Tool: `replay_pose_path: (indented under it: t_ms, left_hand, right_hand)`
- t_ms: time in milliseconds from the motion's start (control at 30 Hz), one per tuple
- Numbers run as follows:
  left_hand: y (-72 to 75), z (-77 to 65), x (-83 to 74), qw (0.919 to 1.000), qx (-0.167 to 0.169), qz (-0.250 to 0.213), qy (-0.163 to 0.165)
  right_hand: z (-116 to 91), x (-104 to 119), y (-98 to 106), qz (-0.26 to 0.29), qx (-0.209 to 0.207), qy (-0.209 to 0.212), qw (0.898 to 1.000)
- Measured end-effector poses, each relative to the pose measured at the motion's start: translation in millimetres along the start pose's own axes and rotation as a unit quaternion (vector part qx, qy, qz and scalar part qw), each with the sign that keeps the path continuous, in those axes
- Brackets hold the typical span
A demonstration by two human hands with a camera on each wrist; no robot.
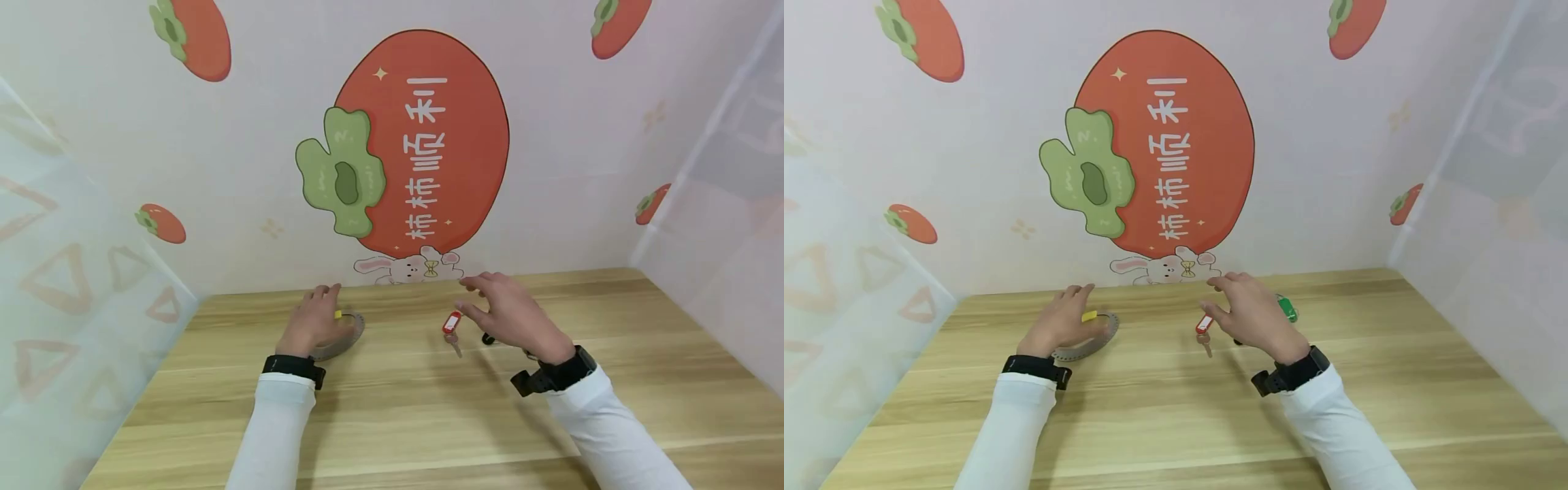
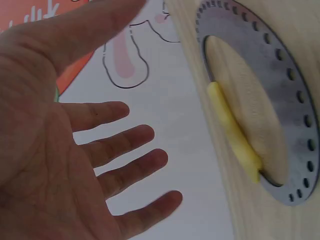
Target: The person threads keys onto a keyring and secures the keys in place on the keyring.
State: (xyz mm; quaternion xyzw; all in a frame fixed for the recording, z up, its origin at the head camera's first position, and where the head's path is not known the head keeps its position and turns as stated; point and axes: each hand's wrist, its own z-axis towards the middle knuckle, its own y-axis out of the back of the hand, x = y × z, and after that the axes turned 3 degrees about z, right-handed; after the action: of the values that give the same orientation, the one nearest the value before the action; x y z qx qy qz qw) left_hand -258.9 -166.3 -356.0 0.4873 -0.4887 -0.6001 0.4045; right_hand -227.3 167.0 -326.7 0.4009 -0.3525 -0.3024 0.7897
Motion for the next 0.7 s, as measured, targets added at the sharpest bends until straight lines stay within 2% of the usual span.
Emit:
replay_pose_path:
  t_ms: [167, 367, 700]
  left_hand:
    - [-6.0, 2.3, 8.4, 0.9996, 0.025, -0.008, 0.007]
    - [-12.8, 3.0, 19.3, 0.9968, 0.071, -0.021, 0.03]
    - [-18.9, 9.3, 19.7, 0.9914, 0.121, -0.04, 0.028]
  right_hand:
    - [-1.5, -7.0, -0.4, -0.001, 0.016, -0.008, 1.0]
    - [-0.2, -3.8, -2.1, -0.022, 0.047, -0.012, 0.999]
    - [-4.1, -12.0, -3.6, -0.02, 0.074, -0.029, 0.997]
